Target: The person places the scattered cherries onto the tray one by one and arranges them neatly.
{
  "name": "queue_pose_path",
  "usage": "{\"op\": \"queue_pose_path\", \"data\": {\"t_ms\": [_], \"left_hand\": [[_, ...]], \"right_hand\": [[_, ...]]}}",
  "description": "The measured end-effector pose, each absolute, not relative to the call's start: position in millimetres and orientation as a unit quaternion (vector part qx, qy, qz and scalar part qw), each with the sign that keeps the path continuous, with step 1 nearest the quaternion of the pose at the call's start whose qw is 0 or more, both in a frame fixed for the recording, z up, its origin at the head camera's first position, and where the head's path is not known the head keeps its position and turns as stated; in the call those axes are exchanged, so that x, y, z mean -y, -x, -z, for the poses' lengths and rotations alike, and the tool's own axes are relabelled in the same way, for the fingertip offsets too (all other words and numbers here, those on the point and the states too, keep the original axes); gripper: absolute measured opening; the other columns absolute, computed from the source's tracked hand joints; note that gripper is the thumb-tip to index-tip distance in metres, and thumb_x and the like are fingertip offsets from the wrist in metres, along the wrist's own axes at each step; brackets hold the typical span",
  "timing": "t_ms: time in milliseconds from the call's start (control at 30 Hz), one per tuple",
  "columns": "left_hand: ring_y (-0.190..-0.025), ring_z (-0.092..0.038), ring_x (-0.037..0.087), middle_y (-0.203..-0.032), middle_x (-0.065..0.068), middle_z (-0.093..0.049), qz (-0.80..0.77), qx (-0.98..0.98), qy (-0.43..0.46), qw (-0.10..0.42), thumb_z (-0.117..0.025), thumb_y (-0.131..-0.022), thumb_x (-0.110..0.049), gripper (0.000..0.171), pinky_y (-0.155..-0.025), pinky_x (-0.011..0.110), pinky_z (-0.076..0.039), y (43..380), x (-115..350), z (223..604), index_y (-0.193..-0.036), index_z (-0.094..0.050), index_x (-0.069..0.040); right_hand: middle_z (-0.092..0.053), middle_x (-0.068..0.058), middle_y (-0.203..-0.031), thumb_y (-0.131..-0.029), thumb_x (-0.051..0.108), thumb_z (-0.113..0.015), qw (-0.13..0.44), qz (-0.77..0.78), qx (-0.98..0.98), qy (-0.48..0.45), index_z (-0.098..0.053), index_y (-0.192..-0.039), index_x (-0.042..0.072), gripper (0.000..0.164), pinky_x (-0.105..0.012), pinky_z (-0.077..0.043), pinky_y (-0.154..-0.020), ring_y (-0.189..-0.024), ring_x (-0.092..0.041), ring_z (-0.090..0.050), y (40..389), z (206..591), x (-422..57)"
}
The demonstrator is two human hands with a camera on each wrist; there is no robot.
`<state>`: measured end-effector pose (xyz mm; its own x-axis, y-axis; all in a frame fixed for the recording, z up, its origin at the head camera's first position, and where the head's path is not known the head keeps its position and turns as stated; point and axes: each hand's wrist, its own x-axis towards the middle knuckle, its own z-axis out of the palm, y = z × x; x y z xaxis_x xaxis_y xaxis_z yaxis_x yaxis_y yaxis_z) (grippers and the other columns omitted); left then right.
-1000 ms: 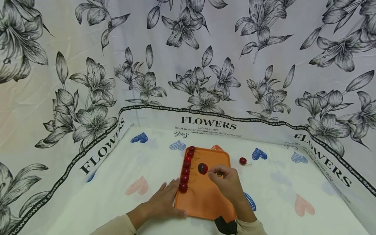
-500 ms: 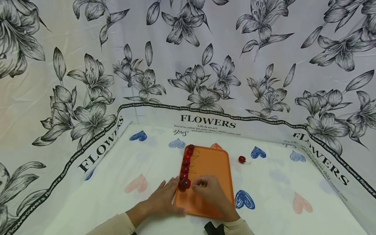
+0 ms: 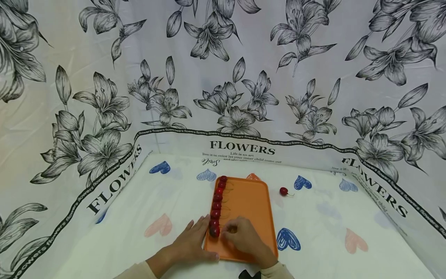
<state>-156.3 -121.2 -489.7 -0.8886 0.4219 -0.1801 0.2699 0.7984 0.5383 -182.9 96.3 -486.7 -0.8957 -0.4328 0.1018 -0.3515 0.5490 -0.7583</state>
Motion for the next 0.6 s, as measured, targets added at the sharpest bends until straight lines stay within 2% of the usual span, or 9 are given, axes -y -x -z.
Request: {"op": "queue_pose_path", "data": {"t_ms": [200, 400, 600], "left_hand": [[-0.144, -0.015, 0.03, -0.157, 0.011, -0.022, -0.259, -0.938, -0.174, 0.151, -0.069, -0.066, -0.074, 0.123, -0.112, 0.055, -0.006, 155.7, 120.5, 490.4, -0.153, -0.019, -0.004], [-0.144, -0.014, 0.029, -0.157, 0.01, -0.021, -0.253, -0.94, -0.169, 0.155, -0.068, -0.065, -0.075, 0.124, -0.112, 0.054, -0.006, 156.3, 119.4, 490.7, -0.154, -0.019, -0.005], [-0.143, -0.015, 0.032, -0.157, 0.013, -0.022, -0.253, -0.939, -0.173, 0.154, -0.07, -0.065, -0.073, 0.124, -0.112, 0.056, -0.005, 156.3, 118.6, 489.5, -0.153, -0.019, -0.003]], "right_hand": [[-0.057, 0.013, -0.075, -0.084, 0.021, -0.075, 0.062, 0.416, -0.882, 0.214, -0.073, -0.078, 0.028, 0.009, -0.03, -0.037, -0.066, -0.075, -0.012, -0.046, 184.5, 492.1, -92.7], [-0.061, 0.019, -0.075, -0.084, 0.019, -0.076, 0.049, 0.414, -0.878, 0.233, -0.075, -0.078, 0.026, 0.009, -0.029, -0.038, -0.068, -0.074, -0.01, -0.047, 184.7, 495.3, -90.9], [-0.059, 0.019, -0.073, -0.084, 0.021, -0.077, 0.048, 0.408, -0.879, 0.241, -0.076, -0.079, 0.025, 0.007, -0.026, -0.038, -0.064, -0.072, -0.009, -0.046, 183.9, 495.8, -90.1]]}}
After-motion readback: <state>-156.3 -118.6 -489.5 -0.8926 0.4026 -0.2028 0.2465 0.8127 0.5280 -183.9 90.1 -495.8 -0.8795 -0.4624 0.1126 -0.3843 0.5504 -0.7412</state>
